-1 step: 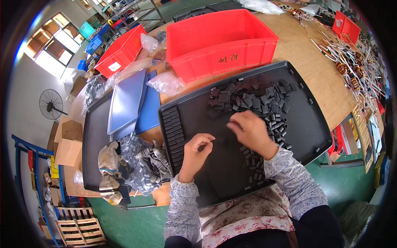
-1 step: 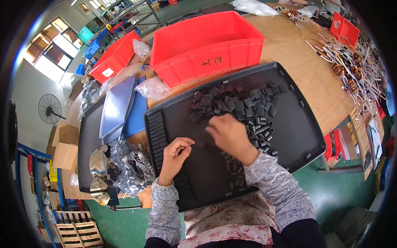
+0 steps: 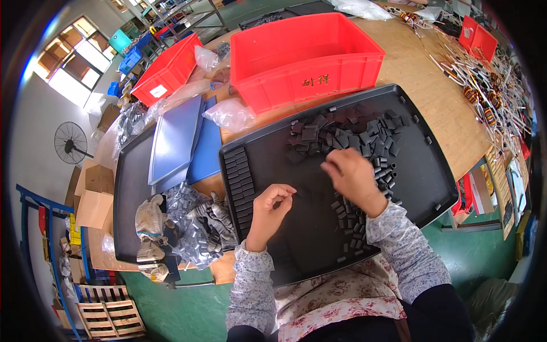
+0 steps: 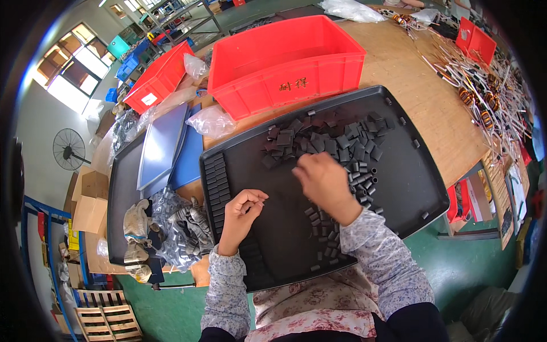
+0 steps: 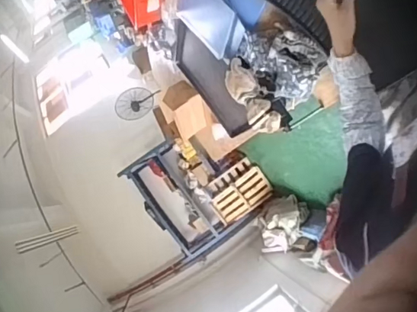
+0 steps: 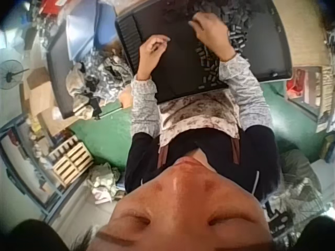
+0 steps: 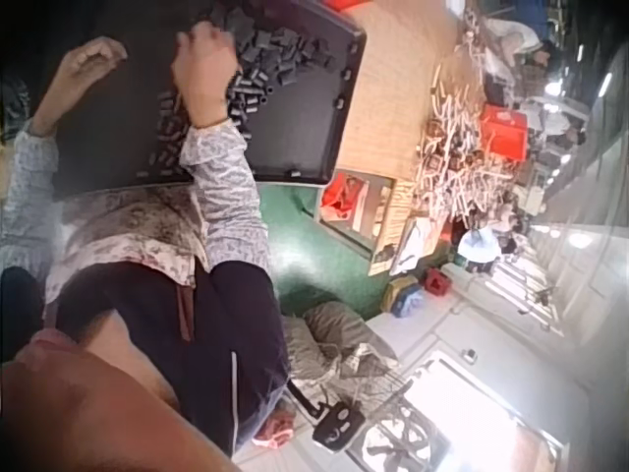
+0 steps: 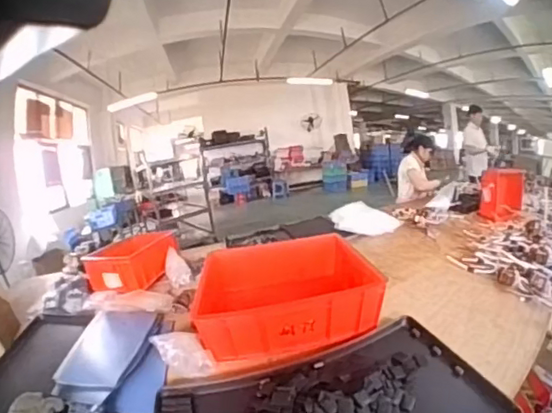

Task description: The person sits at a workbench and repeatedly picks up small black plastic components from a tray. They insert a smaller cylindrical piece into a larger housing piece and place the assembled unit into a row on the tray. The process is repetitive and involves handling small parts by hand.

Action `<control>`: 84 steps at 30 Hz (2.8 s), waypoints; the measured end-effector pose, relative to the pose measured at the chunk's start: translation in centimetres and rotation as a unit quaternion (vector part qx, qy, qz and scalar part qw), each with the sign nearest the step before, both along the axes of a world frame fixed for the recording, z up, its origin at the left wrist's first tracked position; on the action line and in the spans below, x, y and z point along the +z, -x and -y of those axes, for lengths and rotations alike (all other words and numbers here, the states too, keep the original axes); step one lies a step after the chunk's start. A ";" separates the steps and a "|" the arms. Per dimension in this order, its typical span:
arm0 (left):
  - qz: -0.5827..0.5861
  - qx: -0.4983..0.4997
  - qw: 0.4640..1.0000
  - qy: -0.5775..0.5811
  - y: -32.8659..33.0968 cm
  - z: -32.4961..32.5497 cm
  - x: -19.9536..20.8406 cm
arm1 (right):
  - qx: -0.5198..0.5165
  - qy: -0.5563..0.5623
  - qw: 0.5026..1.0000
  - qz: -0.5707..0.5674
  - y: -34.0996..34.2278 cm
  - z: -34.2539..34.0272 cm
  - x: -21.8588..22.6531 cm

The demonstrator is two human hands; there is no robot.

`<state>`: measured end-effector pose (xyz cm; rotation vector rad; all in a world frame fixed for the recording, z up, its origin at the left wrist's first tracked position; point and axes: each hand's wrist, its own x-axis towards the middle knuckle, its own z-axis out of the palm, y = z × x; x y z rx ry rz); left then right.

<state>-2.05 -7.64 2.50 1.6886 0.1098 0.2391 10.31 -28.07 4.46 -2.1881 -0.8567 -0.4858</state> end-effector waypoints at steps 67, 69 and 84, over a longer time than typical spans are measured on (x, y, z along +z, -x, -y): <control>-0.008 -0.059 0.986 0.158 0.0 0.8 0.6 | 0.179 -0.049 0.948 -0.258 1.6 -0.3 -1.3; -0.040 -0.077 0.993 0.085 0.2 0.5 -0.2 | 0.206 -0.096 0.918 -0.326 1.5 -0.2 -1.0; -0.079 -0.078 0.992 0.057 0.1 1.7 0.2 | 0.326 -0.173 0.884 -0.287 1.9 -0.8 -1.3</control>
